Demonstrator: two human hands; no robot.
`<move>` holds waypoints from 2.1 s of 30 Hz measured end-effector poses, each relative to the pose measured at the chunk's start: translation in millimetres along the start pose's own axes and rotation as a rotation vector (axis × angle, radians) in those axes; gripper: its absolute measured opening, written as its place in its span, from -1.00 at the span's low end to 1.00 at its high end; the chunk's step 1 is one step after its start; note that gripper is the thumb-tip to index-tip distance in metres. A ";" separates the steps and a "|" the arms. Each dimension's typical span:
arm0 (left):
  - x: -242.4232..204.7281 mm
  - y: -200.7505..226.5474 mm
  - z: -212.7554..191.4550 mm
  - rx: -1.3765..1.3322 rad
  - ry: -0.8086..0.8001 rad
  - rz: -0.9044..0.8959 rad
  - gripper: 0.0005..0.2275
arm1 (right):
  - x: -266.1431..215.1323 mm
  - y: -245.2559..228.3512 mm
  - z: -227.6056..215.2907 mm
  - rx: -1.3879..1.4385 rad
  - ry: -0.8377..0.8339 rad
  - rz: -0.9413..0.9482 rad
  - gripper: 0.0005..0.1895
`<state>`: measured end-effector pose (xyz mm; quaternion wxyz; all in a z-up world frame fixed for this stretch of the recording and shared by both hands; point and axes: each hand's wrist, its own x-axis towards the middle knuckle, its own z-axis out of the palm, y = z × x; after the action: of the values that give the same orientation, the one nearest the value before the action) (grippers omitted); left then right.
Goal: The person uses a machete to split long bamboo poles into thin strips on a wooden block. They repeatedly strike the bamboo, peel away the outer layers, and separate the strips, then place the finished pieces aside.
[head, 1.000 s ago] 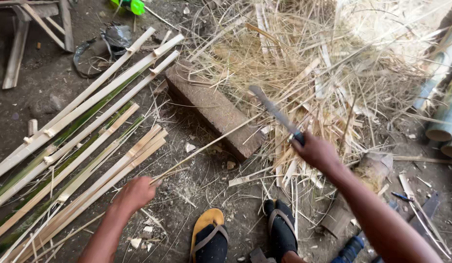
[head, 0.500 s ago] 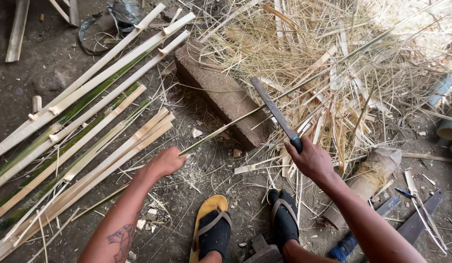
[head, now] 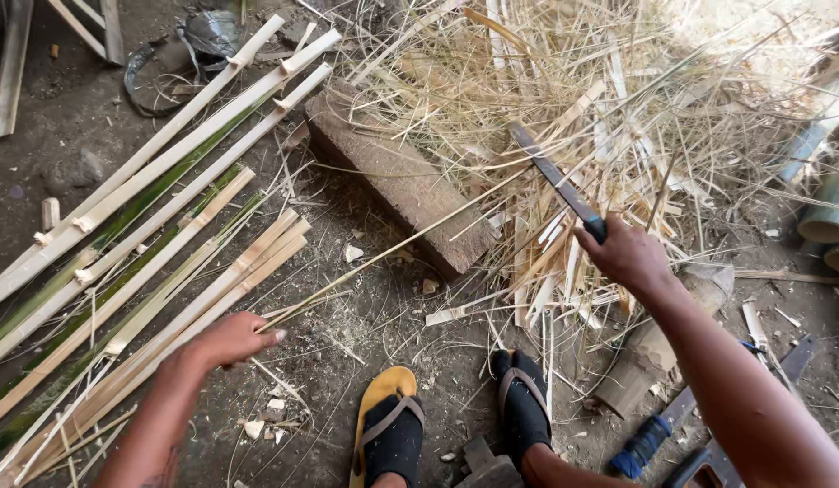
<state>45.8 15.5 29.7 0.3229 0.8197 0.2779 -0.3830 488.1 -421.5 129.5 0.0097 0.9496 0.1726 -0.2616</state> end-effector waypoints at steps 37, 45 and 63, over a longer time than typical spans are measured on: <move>7.4 69.2 29.0 0.035 0.098 -0.031 -0.69 | -1.5 10.2 -18.8 -0.164 0.092 -0.017 -0.42; 77.4 231.8 -13.2 -0.203 0.163 0.284 -0.73 | 13.0 6.8 20.2 -0.016 0.093 0.051 -0.41; 5.9 74.4 63.5 -0.060 0.311 -0.074 -0.76 | -115.7 -114.3 43.3 -0.343 -0.236 -0.604 -0.41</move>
<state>72.8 -77.8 16.8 0.2859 0.8483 0.3656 -0.2548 335.7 -356.1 158.3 0.1111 0.8036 0.4844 -0.3275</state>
